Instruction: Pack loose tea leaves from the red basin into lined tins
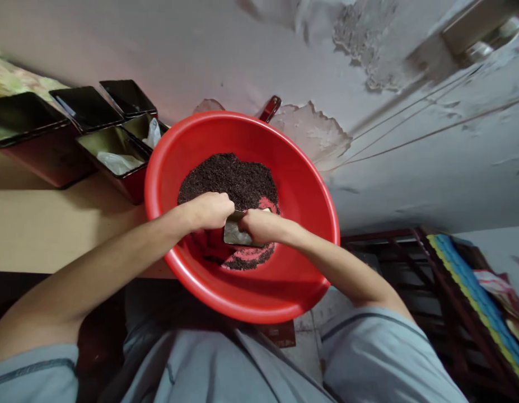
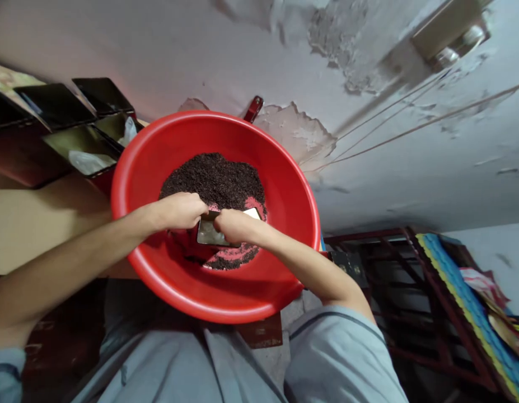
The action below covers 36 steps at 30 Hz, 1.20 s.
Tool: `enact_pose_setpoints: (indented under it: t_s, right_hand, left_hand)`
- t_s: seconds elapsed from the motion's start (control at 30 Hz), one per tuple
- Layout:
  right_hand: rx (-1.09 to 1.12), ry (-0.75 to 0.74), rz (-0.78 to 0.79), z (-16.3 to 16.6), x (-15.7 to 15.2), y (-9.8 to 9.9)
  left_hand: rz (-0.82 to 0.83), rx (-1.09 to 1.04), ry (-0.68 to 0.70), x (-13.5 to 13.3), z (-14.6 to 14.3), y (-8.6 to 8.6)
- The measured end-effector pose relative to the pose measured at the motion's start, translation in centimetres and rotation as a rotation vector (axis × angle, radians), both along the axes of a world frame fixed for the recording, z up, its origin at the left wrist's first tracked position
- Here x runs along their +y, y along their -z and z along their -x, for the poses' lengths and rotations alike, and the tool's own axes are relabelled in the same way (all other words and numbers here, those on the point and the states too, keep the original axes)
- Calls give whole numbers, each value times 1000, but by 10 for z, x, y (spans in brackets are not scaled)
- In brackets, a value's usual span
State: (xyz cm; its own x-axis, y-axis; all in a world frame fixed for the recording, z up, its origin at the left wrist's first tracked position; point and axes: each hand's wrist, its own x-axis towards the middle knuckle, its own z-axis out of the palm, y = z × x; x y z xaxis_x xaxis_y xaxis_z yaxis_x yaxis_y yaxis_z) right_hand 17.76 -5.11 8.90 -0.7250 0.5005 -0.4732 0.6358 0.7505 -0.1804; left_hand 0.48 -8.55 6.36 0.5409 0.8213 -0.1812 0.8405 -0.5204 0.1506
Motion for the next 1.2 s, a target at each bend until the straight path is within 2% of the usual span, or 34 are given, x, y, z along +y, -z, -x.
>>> enact_pose_setpoints:
  t_s: [0.07,0.13,0.23,0.3,0.4,0.5,0.6,0.7,0.77,0.97,1.2]
  right_hand:
    - [203,57,-69,-18,1,-22]
    - [492,230,-118,-36,-2,-37]
    - [729,495,-66,-54,-10,-38]
    - [771,552,-73,-57,-16,-32]
    - [785,520,-208,-59,-21,-26]
    - [748,406,-319,-67,-24,-30]
    - [606,282,-381,-78,-27,-34]
    - [463,237,-413,-84,-33,-33]
    - [431,231,-399,-85,-36,-31]
    - [447,210,-231,-92,-39,-19]
    - [347,219,-75,-101,-31,8]
  left_hand:
    - [4,-27,-15,-1,2,0]
    - [24,-48,-35,-2,5,-1]
    - [-7,-173,-74,-4,8,-8]
    - [-83,-321,-131,-8,5,-17]
    - [-134,-400,-168,-21,-7,-31]
    - [-139,-294,-82,-33,-16,-40]
    - [-145,-247,-81,-39,-16,-42]
    - [-115,-282,-71,-44,-17,-43]
    - [-115,-299,-93,-48,-22,-46]
    - [-181,-87,-372,-53,-31,-53]
    - [-41,-40,-388,-47,-12,-42]
